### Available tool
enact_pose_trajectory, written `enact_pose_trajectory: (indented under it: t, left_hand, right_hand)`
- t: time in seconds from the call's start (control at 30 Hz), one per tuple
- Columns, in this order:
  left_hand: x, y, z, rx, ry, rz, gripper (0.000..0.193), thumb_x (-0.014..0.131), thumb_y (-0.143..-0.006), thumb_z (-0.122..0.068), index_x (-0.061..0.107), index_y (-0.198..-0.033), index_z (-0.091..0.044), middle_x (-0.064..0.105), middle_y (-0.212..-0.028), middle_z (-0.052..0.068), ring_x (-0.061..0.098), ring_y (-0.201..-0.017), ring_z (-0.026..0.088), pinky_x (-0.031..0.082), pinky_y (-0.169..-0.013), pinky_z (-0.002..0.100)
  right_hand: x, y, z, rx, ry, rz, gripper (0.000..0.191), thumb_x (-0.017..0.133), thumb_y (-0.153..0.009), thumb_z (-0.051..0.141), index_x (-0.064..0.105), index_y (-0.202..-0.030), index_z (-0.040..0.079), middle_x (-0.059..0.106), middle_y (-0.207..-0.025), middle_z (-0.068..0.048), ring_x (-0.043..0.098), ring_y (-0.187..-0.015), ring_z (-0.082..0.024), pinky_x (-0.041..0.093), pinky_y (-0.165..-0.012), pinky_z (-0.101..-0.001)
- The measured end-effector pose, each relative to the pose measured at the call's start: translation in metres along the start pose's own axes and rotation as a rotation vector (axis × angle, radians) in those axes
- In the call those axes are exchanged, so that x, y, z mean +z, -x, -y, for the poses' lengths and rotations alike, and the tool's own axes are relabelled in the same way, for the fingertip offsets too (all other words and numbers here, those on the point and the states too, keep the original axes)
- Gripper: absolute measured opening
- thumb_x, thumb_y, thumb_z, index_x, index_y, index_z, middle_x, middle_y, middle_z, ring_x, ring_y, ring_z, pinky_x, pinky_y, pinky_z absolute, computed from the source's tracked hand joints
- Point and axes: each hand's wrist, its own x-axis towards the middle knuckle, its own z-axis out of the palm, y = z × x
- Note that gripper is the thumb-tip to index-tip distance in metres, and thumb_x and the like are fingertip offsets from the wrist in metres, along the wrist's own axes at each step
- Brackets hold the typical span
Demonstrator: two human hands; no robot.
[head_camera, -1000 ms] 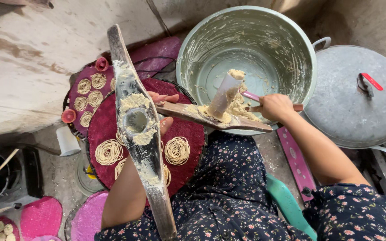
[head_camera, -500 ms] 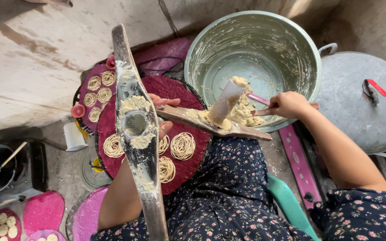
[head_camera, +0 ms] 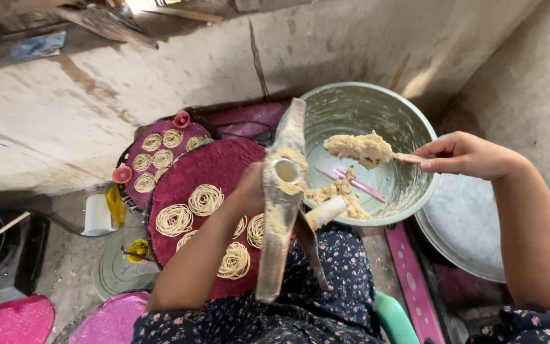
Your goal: The person scoops dough from a large basin with a spatula and loads it into a wooden hand press. They press the lever to extrude noodle strands onto round trays, cover the finished nests with a pink cloth, and stack filled trays on the floor.
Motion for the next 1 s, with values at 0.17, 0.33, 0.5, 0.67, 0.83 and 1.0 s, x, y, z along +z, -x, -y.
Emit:
enact_pose_trajectory:
  t: [0.17, 0.33, 0.5, 0.67, 0.83, 1.0]
  left_hand:
    - [0.024, -0.034, -0.006, -0.173, -0.035, 0.011, 0.041, 0.085, -0.072, -0.021, 0.075, -0.108, -0.005, 0.076, -0.106, 0.019, 0.075, -0.099, 0.031, 0.057, -0.089, 0.041]
    - [0.025, -0.037, -0.011, -0.174, -0.080, 0.025, 0.037, 0.080, -0.078, -0.023, 0.075, -0.111, -0.006, 0.074, -0.110, 0.021, 0.071, -0.105, 0.036, 0.054, -0.090, 0.045]
    - [0.036, -0.051, -0.016, -0.382, -0.177, 0.088, 0.026, 0.074, -0.089, -0.026, 0.077, -0.104, -0.004, 0.075, -0.109, 0.018, 0.072, -0.102, 0.034, 0.054, -0.093, 0.046]
    - [0.042, -0.053, -0.001, -0.371, 0.091, 0.047, 0.030, 0.075, -0.085, -0.020, 0.076, -0.110, -0.004, 0.078, -0.104, 0.014, 0.075, -0.096, 0.024, 0.059, -0.085, 0.038]
    - [0.054, -0.049, 0.027, -0.289, 0.445, 0.013, 0.030, 0.067, -0.094, -0.018, 0.071, -0.119, -0.003, 0.077, -0.106, 0.014, 0.072, -0.093, 0.017, 0.059, -0.080, 0.034]
    - [0.056, -0.049, 0.052, -0.421, 0.381, -0.076, 0.028, 0.067, -0.093, -0.018, 0.074, -0.114, -0.001, 0.077, -0.097, 0.016, 0.073, -0.082, 0.025, 0.058, -0.073, 0.039]
  right_hand:
    - [-0.003, -0.008, 0.072, -0.102, 0.213, 0.075, 0.042, 0.075, -0.085, 0.026, 0.078, -0.122, 0.006, 0.085, -0.108, -0.008, 0.073, -0.099, -0.016, 0.058, -0.090, -0.0344]
    - [0.003, 0.020, 0.181, 0.272, 1.046, -0.129, 0.043, 0.067, -0.092, 0.051, 0.076, -0.131, 0.036, 0.076, -0.115, 0.005, 0.072, -0.107, -0.013, 0.058, -0.089, -0.0322]
    - [0.052, 0.021, 0.245, -0.182, 1.568, -0.291, 0.029, 0.054, -0.096, 0.041, 0.073, -0.117, 0.033, 0.073, -0.103, 0.006, 0.070, -0.100, -0.014, 0.053, -0.088, -0.0330]
    - [0.103, 0.005, 0.226, -0.661, 1.794, -0.301, 0.016, 0.056, -0.096, 0.025, 0.067, -0.108, 0.025, 0.068, -0.087, 0.008, 0.069, -0.089, -0.013, 0.052, -0.076, -0.0288]
    - [0.060, 0.015, 0.216, -0.458, 1.655, -0.422, 0.023, 0.056, -0.093, 0.044, 0.070, -0.108, 0.034, 0.073, -0.089, 0.009, 0.072, -0.086, -0.010, 0.056, -0.077, -0.0269]
    - [0.019, 0.049, 0.215, -0.090, 1.445, -0.516, 0.035, 0.060, -0.086, 0.064, 0.074, -0.106, 0.040, 0.077, -0.096, 0.014, 0.074, -0.085, -0.005, 0.058, -0.071, -0.0251]
